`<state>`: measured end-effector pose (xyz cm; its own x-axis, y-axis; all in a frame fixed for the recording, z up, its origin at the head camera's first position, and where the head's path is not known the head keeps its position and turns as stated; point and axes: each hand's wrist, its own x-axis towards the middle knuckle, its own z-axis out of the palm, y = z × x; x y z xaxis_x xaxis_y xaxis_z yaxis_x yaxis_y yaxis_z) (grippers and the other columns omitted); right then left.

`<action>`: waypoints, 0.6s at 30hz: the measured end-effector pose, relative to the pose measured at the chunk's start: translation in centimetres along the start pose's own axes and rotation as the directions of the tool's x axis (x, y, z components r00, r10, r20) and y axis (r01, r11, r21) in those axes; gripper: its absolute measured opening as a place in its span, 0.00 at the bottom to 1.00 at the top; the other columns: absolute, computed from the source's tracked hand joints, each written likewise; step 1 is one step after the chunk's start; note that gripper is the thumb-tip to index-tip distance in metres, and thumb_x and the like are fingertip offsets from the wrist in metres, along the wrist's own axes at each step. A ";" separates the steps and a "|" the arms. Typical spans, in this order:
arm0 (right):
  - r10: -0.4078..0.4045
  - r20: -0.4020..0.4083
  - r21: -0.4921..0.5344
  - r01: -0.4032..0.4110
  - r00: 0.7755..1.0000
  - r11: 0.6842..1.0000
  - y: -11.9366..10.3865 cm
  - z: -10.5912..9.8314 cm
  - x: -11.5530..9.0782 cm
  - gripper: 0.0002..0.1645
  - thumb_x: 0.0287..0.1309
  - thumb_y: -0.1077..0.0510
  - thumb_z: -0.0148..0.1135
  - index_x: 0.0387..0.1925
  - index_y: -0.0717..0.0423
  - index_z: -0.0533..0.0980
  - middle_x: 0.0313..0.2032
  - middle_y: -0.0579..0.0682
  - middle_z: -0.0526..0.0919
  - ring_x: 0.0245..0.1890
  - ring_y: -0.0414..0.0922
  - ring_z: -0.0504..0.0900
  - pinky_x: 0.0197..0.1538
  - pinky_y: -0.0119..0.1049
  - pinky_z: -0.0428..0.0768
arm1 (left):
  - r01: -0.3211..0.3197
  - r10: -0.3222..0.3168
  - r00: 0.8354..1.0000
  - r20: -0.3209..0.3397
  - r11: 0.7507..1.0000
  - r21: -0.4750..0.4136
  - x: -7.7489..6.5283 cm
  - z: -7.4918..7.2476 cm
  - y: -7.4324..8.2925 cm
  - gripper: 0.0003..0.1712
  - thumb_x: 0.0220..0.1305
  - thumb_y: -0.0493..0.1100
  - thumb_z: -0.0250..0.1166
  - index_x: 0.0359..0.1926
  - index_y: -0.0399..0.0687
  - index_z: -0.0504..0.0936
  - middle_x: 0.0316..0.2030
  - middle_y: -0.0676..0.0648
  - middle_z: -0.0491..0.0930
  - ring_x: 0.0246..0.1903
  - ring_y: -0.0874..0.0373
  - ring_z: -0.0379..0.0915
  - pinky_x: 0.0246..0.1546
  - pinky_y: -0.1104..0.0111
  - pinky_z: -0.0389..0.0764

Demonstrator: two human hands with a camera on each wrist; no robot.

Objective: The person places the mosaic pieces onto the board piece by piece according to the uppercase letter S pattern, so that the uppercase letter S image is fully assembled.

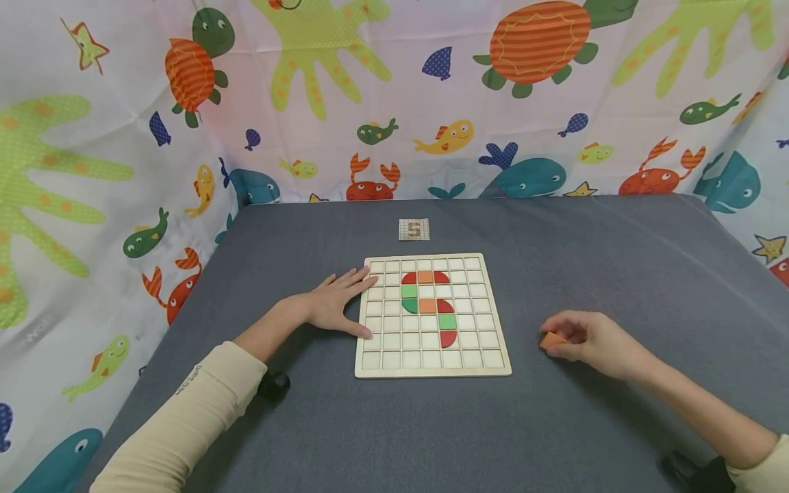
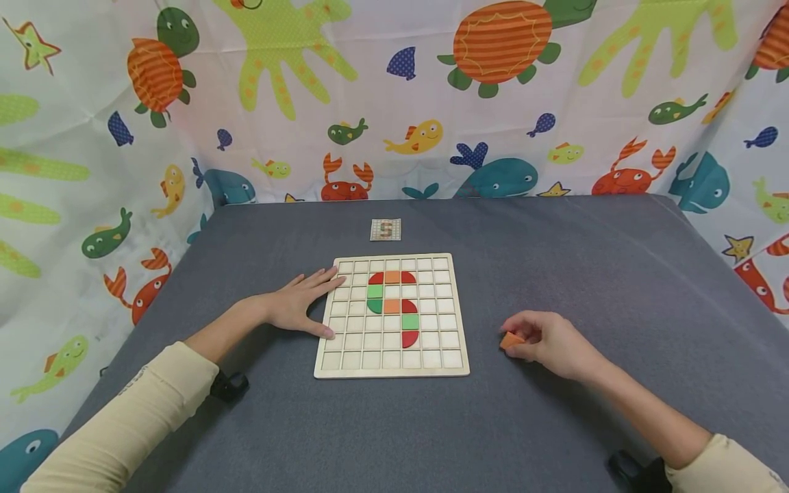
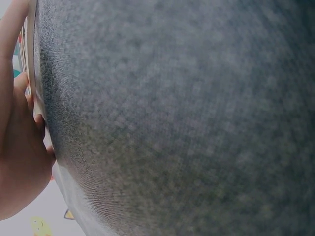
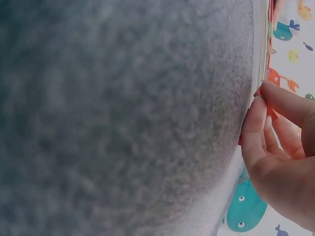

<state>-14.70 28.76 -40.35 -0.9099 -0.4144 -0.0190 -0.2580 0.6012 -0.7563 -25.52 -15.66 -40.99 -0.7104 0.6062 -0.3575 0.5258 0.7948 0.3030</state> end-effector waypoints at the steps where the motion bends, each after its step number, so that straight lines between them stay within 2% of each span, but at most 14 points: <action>1: 0.026 0.007 0.025 -0.026 1.000 0.999 -0.1 -0.1 0.1 0.15 0.55 0.59 0.69 0.45 0.60 0.79 0.33 0.48 0.81 0.29 0.39 0.80 0.30 0.33 0.79 | 0.000 0.000 1.000 -0.001 1.000 0.001 0.0 0.0 0.0 0.64 0.49 0.76 0.62 0.76 0.58 0.38 0.74 0.50 0.30 0.72 0.51 0.24 0.66 0.47 0.32; 4: 0.097 0.034 0.089 -0.100 0.995 0.991 -0.4 -0.2 0.3 0.20 0.59 0.56 0.65 0.50 0.62 0.78 0.37 0.52 0.83 0.31 0.41 0.81 0.32 0.36 0.80 | -0.003 0.003 1.000 -0.003 1.000 0.002 0.0 0.0 0.0 0.64 0.49 0.75 0.62 0.76 0.58 0.38 0.74 0.50 0.30 0.72 0.51 0.24 0.66 0.47 0.32; 8: 0.174 0.062 0.163 -0.182 0.983 0.970 -0.9 -0.3 0.7 0.21 0.59 0.52 0.65 0.48 0.64 0.78 0.39 0.54 0.84 0.35 0.43 0.82 0.36 0.37 0.81 | 0.000 0.000 1.000 -0.001 1.000 -0.001 -0.1 0.0 0.0 0.64 0.49 0.75 0.62 0.76 0.58 0.38 0.74 0.50 0.30 0.72 0.51 0.25 0.66 0.47 0.32; 11: 0.198 0.069 0.222 -0.209 0.978 0.952 -1.1 -0.1 1.0 0.23 0.58 0.53 0.67 0.48 0.66 0.77 0.38 0.55 0.84 0.36 0.45 0.83 0.39 0.37 0.81 | 0.001 -0.001 1.000 -0.001 1.000 -0.001 -0.1 -0.1 0.0 0.64 0.48 0.76 0.62 0.76 0.58 0.38 0.74 0.50 0.30 0.72 0.51 0.25 0.66 0.47 0.32; 14: 0.207 0.070 0.269 -0.218 0.976 0.938 -1.4 0.3 1.3 0.26 0.58 0.54 0.67 0.52 0.68 0.74 0.39 0.58 0.83 0.38 0.47 0.83 0.41 0.38 0.81 | -0.002 0.002 1.000 0.000 1.000 0.000 -0.1 -0.1 0.1 0.64 0.49 0.76 0.62 0.76 0.58 0.38 0.74 0.50 0.29 0.72 0.51 0.24 0.66 0.47 0.32; 18: 0.218 0.058 0.230 -0.225 0.974 0.947 -1.9 0.5 1.9 0.30 0.59 0.51 0.66 0.58 0.64 0.73 0.43 0.55 0.83 0.41 0.46 0.82 0.41 0.38 0.80 | -0.007 0.007 1.000 0.000 1.000 -0.001 -0.2 -0.2 0.1 0.65 0.49 0.76 0.62 0.76 0.58 0.38 0.74 0.50 0.30 0.72 0.50 0.25 0.66 0.47 0.33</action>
<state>-15.80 26.44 -39.31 -0.9240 -0.3120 -0.2210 0.0357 0.5051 -0.8623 -25.40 -15.69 -40.70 -0.7067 0.6118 -0.3552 0.5301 0.7905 0.3068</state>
